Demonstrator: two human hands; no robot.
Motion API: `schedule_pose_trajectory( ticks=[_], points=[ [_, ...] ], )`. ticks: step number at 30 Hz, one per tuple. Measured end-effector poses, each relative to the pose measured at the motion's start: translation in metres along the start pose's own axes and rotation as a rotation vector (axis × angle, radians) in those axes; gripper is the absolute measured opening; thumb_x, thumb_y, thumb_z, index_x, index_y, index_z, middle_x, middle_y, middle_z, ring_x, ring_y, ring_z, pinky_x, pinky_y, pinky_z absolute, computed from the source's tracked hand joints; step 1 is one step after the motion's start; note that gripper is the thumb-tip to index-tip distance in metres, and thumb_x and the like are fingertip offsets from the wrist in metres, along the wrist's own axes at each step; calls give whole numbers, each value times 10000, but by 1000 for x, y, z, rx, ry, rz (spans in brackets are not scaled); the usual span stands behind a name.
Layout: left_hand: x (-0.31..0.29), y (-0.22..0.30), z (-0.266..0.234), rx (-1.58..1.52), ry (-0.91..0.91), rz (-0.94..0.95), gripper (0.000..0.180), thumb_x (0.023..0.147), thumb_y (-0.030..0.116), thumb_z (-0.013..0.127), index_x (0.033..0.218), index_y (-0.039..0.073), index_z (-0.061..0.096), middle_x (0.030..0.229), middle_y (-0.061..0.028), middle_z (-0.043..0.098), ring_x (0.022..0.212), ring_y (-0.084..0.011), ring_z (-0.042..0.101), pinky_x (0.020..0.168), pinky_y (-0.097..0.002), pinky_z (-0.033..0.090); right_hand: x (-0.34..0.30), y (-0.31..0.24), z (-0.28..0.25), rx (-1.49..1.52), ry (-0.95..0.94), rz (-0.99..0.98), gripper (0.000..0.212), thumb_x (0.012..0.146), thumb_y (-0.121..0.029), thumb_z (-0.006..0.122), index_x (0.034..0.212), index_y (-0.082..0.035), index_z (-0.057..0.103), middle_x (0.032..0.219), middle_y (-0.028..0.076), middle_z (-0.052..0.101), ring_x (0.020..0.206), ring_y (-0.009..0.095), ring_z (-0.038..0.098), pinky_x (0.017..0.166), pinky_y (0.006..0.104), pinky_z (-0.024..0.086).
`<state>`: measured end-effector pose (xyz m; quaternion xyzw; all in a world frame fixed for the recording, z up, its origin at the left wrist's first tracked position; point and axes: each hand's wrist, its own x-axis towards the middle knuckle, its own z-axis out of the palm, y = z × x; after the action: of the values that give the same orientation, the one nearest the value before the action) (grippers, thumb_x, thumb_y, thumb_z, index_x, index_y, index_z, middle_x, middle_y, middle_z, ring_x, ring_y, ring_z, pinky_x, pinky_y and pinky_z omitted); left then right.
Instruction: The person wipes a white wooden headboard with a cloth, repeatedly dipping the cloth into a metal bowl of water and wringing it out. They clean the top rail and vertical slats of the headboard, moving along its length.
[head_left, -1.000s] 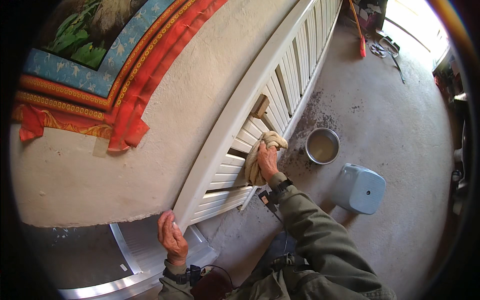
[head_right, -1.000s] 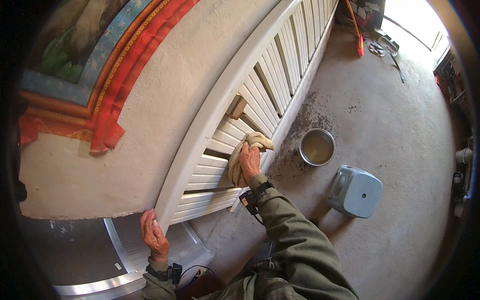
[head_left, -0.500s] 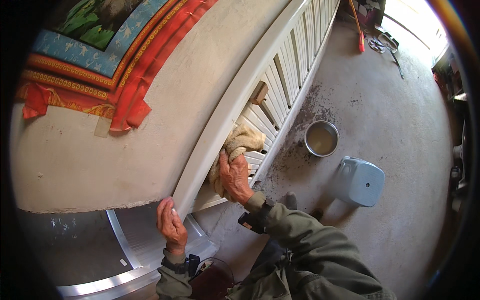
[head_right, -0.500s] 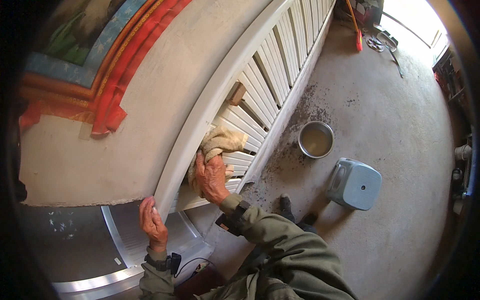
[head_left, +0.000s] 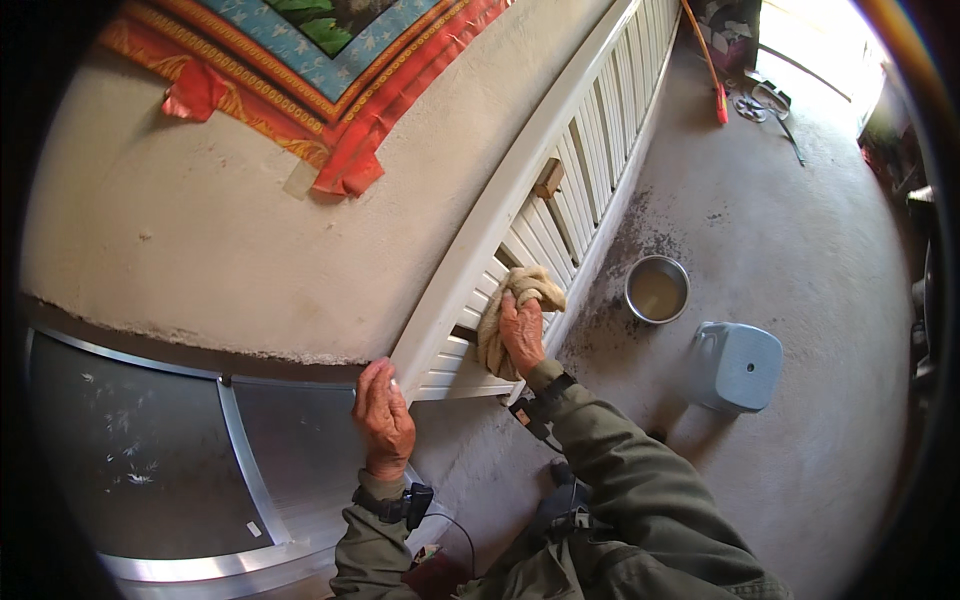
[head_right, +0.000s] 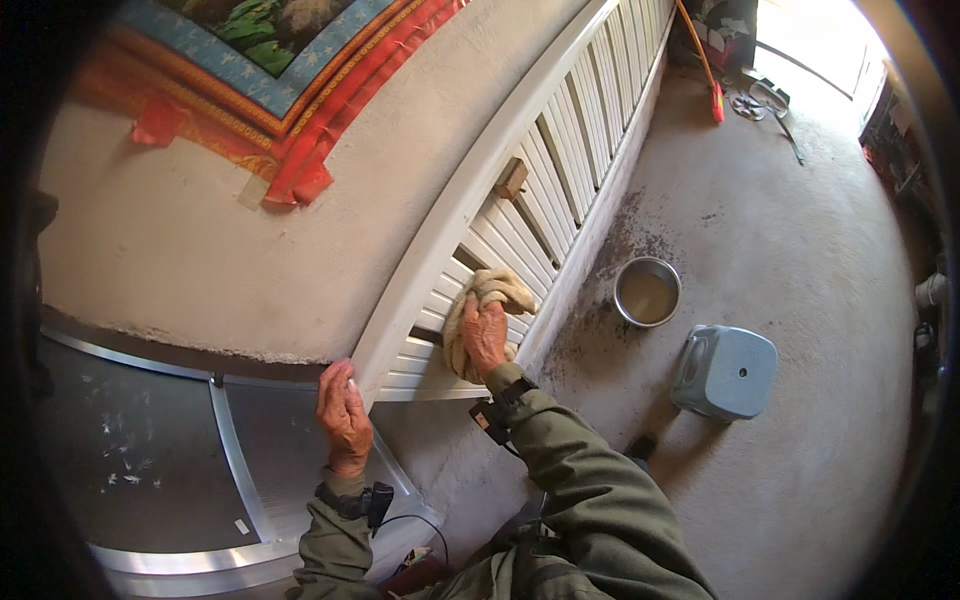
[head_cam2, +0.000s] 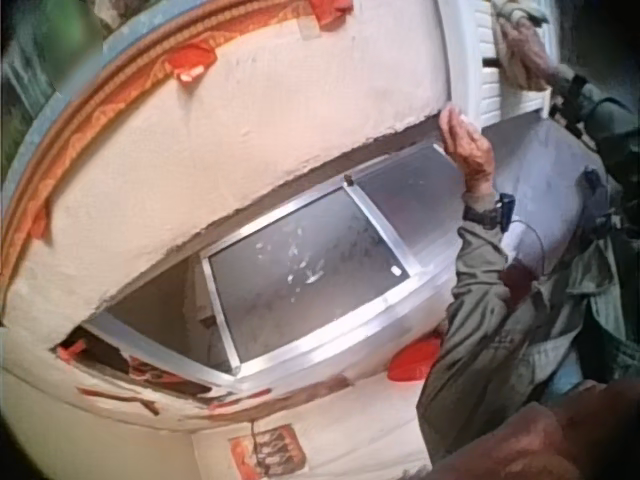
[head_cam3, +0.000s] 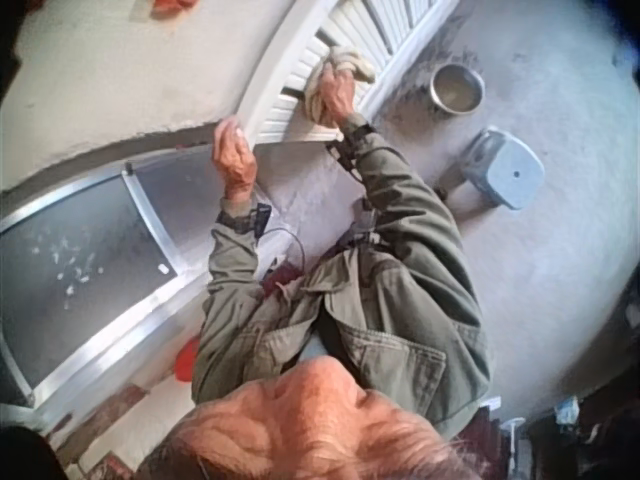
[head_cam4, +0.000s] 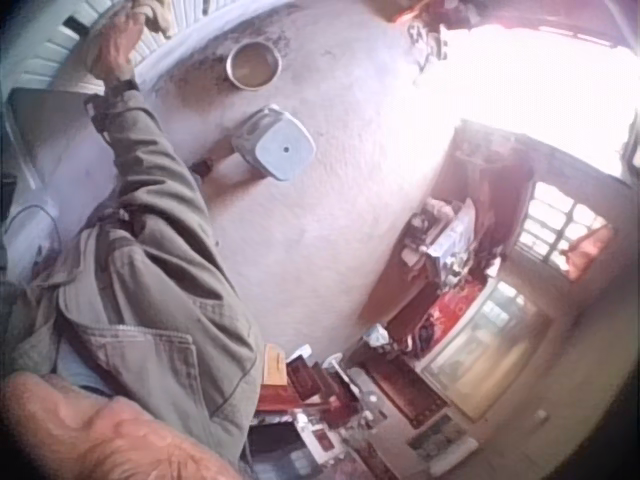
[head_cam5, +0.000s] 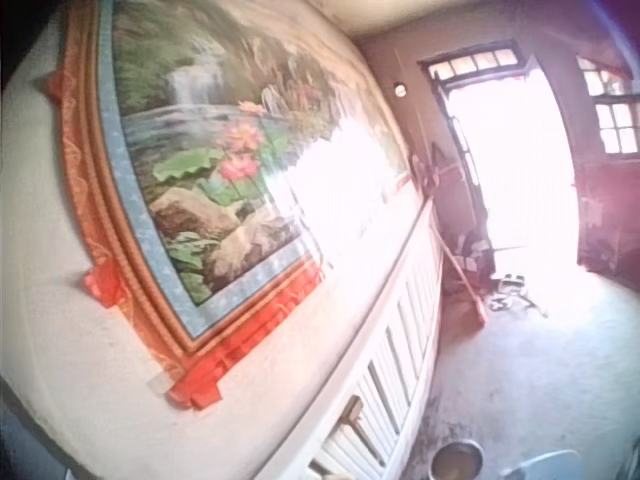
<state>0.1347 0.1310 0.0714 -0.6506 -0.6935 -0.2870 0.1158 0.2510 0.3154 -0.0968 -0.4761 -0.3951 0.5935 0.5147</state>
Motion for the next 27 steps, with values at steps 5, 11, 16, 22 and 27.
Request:
schedule_pose_trajectory(
  ticks=[5, 11, 16, 22, 27],
  points=[
    [-3, -2, -1, -104, -5, -33, 270, 1001, -19, 550, 1239, -66, 668, 1295, -226, 654, 1164, -403, 666, 1001, -449, 552, -32, -37, 19, 69, -104, -207, 290, 1040, -206, 630, 1166, 53, 668, 1029, 238, 737, 929, 366, 715, 811, 444, 541],
    [-2, -10, 0, -145, -16, 21, 268, 980, -27, 564, 1222, -69, 671, 1266, -221, 647, 1133, -395, 676, 955, -455, 579, -41, -26, 28, -118, 0, -122, 273, 1020, -205, 658, 1075, 61, 683, 944, 292, 725, 891, 449, 725, 757, 487, 546],
    [-4, -12, 1, -139, 14, 75, 273, 977, -34, 556, 1223, -78, 667, 1256, -232, 655, 1136, -400, 675, 967, -451, 571, -46, -24, 20, -55, -16, 16, 354, 1030, -262, 631, 1039, 89, 679, 888, 308, 714, 819, 378, 734, 728, 483, 543],
    [-4, -13, 2, -155, 13, 76, 279, 978, -25, 552, 1229, -70, 665, 1256, -233, 661, 1149, -405, 668, 985, -458, 557, -133, -31, 48, -5, -75, -241, 256, 1023, -180, 618, 1075, 63, 681, 908, 322, 702, 855, 491, 698, 737, 515, 535],
    [-3, -17, 4, -119, 17, 107, 295, 977, -12, 564, 1249, -69, 664, 1253, -245, 654, 1147, -420, 670, 955, -464, 578, -148, 1, 66, -91, 128, -248, 259, 1020, -187, 636, 1110, 50, 691, 949, 318, 707, 911, 507, 698, 762, 513, 550]
  ],
)
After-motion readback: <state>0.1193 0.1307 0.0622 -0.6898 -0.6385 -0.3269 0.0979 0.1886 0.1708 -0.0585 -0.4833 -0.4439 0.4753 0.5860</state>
